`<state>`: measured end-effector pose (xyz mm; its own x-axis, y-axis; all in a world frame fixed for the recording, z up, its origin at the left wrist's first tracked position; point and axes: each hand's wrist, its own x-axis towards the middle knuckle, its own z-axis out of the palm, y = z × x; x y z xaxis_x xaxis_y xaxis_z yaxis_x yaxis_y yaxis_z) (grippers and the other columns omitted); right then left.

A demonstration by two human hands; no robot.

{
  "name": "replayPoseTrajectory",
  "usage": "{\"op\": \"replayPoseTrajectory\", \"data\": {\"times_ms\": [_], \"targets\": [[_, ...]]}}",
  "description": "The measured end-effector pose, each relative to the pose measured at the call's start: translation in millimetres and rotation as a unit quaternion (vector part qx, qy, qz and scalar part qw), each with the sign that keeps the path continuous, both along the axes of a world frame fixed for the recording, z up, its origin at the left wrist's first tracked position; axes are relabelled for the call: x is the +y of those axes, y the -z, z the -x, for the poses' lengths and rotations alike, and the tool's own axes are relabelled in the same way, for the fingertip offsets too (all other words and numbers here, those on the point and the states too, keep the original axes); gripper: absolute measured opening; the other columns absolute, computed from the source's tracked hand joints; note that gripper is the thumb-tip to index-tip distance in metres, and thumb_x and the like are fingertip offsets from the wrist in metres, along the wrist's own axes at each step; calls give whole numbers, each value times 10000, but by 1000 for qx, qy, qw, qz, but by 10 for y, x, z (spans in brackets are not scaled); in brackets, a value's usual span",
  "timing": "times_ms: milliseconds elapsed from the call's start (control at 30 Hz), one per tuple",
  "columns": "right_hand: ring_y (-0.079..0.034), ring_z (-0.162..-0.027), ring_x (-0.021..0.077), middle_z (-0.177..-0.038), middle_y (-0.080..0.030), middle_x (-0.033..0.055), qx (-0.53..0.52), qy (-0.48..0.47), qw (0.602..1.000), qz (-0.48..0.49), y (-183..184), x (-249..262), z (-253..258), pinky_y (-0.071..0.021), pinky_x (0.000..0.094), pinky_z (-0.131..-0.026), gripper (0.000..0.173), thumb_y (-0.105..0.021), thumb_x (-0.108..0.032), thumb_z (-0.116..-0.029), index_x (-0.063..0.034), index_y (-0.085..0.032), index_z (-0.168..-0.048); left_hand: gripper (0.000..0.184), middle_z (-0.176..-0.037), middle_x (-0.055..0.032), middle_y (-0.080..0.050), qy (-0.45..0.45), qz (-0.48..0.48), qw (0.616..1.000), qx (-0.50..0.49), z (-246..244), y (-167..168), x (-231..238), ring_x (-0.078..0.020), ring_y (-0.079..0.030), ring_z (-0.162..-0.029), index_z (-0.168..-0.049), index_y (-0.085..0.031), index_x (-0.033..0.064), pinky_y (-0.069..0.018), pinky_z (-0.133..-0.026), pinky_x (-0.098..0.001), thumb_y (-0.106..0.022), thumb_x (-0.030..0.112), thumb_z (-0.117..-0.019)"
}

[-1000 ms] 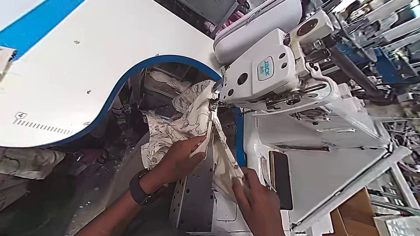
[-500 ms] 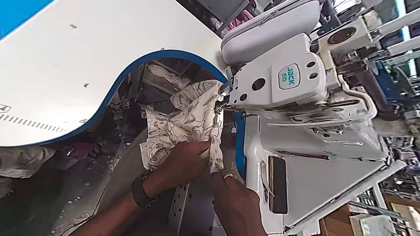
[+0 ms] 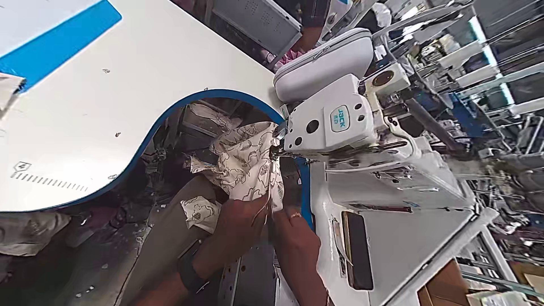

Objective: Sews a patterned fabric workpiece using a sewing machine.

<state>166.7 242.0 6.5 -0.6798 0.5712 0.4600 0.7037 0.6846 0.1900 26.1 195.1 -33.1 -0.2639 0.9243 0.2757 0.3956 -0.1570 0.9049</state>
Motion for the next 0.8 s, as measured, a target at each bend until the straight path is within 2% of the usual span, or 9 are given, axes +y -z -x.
{"op": "replayPoseTrajectory", "data": {"times_ms": [100,167,233,300,367,433,500,633,800], "targets": [[-717,-759,382,-948,-731,206,-27,114,990,84,139,-166,-318,-540,458,-518,137,-668,25,-755,-47,-768,-813,339,-607,-60,-645,-7,-1,1000,-15,-60,71,-199,-180,-583,-487,-1168,-765,29,-479,-492,-373,-554,168,-942],[-692,-954,482,-1100,-696,282,-70,241,935,250,114,-174,-512,-553,605,-688,229,-713,19,-812,-4,-782,-1030,316,-678,-55,-698,-5,17,1000,-24,-45,64,-268,-157,-627,-535,-1153,-770,47,-514,-530,-361,-593,220,-956],[-686,-980,432,-1132,-689,262,2,300,874,382,53,-1,-784,-536,618,-801,304,-710,-37,-876,-1,-747,-1176,329,-725,-59,-718,-9,34,999,-20,-6,5,-241,-170,-660,-587,-1141,-765,59,-534,-576,-393,-624,298,-966],[-677,-738,173,-878,-732,99,231,265,853,385,56,42,-1080,-555,384,-693,188,-681,-20,-881,22,-745,-1053,322,-692,-66,-697,-12,21,1000,-9,16,-10,-231,-181,-634,-564,-1138,-765,45,-518,-566,-402,-591,268,-984],[-658,-694,-24,-856,-726,-50,405,180,803,398,-97,-94,-1100,-568,162,-642,219,-586,12,-913,8,-698,-1101,318,-612,-64,-637,0,-13,1000,13,12,19,-286,-179,-570,-498,-1131,-767,21,-465,-512,-378,-536,198,-1002],[-646,-665,-24,-800,-721,-30,300,106,869,379,-388,-393,-948,-544,149,-626,141,-594,-5,-943,41,-708,-1012,318,-540,-51,-587,2,-47,997,54,-98,38,-416,-182,-541,-432,-1105,-774,15,-443,-436,-357,-525,170,-983],[-671,-563,146,-664,-699,85,63,11,955,290,-525,-593,-640,-528,297,-522,172,-627,-79,-938,22,-733,-847,342,-490,-40,-529,-13,-55,994,89,-215,55,-465,-194,-508,-381,-1108,-773,23,-399,-373,-354,-509,182,-958],[-571,-458,179,-565,-593,47,-101,-79,976,175,-438,-636,-295,-425,291,-412,149,-632,-99,-890,-86,-720,-770,289,-483,-25,-497,-10,-55,996,68,-240,132,-476,-160,-481,-389,-947,-755,46,-368,-386,-318,-496,174,-965],[-634,-543,176,-642,-656,52,-85,-43,984,151,-386,-430,-180,-477,283,-473,149,-626,-114,-898,-103,-724,-785,313,-498,-38,-533,-36,-68,997,-2,-211,182,-193,-151,-503,-406,-1019,-772,6,-396,-414,-313,-499,154,-976]]}}
